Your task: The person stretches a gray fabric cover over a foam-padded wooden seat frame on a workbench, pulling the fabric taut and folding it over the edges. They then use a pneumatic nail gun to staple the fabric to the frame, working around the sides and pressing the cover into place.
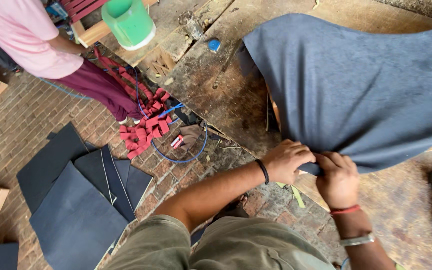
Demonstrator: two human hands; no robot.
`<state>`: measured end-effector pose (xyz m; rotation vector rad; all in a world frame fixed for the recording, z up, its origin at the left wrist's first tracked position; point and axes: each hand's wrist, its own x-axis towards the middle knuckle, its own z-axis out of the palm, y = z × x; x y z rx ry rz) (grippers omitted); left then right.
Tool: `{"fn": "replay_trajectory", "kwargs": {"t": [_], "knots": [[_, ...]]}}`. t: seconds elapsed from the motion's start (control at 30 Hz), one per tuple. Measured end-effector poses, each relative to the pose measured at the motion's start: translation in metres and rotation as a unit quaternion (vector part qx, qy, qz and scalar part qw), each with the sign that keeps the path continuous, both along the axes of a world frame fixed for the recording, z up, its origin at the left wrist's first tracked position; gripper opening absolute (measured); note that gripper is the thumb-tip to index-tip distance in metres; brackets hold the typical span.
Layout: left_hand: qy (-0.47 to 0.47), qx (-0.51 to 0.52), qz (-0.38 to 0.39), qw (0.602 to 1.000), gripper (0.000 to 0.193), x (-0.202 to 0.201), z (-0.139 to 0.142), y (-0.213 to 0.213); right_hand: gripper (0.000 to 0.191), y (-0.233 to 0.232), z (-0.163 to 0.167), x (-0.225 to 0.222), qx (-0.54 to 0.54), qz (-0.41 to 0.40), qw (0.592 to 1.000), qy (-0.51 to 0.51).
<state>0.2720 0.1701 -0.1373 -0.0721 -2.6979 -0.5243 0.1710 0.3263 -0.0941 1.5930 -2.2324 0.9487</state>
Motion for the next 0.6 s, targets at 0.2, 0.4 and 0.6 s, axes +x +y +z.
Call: {"fn": "replay_trajectory", "kwargs": {"t": [0.2,0.4,0.6], "knots": [[0.161,-0.009,-0.028,0.987,0.02,-0.01,-0.01,-0.05,0.033,-0.016,-0.007,0.028,0.079,-0.124,0.989,-0.018],[-0.161,-0.015,-0.082,0.983,0.017,-0.047,-0.019,-0.061,0.023,-0.023,-0.041,0.032,0.131,-0.239,0.962,-0.027],[-0.155,-0.099,-0.099,0.978,0.019,-0.062,-0.006,-0.046,0.024,-0.018,-0.074,0.002,0.207,-0.266,0.937,-0.091]]}}
